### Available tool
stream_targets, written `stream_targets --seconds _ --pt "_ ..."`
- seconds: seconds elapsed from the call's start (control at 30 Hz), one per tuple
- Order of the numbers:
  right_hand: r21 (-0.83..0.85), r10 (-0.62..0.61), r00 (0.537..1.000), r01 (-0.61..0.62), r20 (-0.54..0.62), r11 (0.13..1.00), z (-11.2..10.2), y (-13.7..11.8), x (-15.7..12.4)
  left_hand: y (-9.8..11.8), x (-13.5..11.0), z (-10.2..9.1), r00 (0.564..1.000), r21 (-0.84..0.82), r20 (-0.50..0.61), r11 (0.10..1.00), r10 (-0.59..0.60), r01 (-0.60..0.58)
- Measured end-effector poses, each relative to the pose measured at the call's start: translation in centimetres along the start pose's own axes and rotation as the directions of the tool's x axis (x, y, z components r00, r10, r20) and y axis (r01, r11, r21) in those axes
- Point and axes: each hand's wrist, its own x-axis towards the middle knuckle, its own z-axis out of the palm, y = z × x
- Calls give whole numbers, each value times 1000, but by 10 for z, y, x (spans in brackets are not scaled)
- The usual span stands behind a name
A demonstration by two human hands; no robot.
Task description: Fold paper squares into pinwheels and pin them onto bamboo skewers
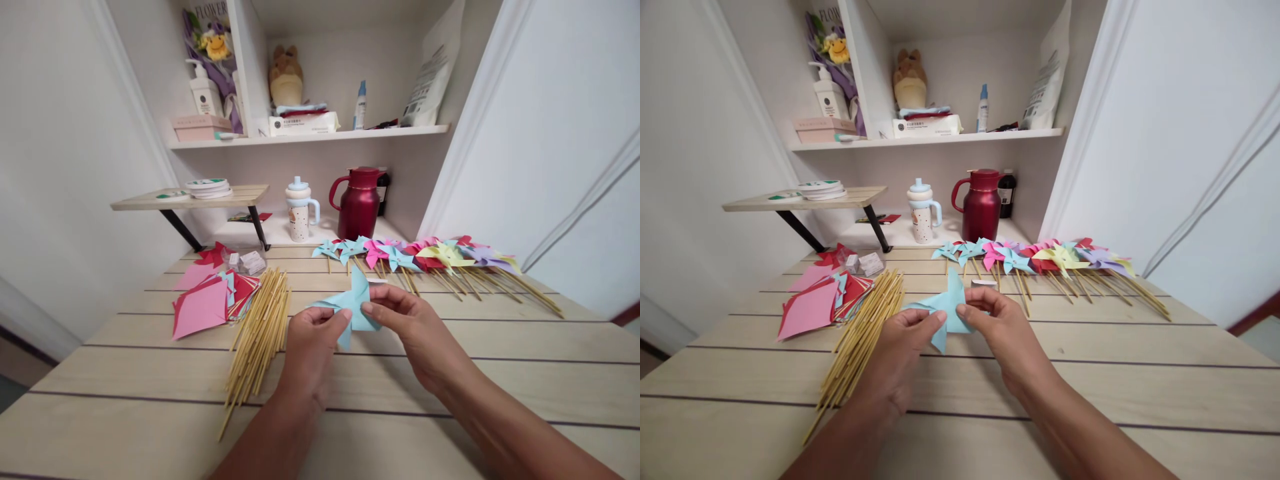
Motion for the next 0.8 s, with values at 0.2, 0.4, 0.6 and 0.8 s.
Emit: stream_targets --seconds 0.2,0.4,0.6,0.8 --pt "10 -11 997 11 -78 1000 -5 -3 4 -6 5 -4 998 -41 -63 999 -27 25" --pt "-18 -37 992 35 -121 999 -10 1 9 -9 8 -7 996 -82 -69 996 -52 46" --pt "4 -101 987 102 -128 995 -10 3 7 -13 12 -8 997 -157 -11 985 -75 72" --pt "-25 -184 968 182 -170 983 -17 2 12 -14 13 -9 997 -115 -31 991 -71 67"
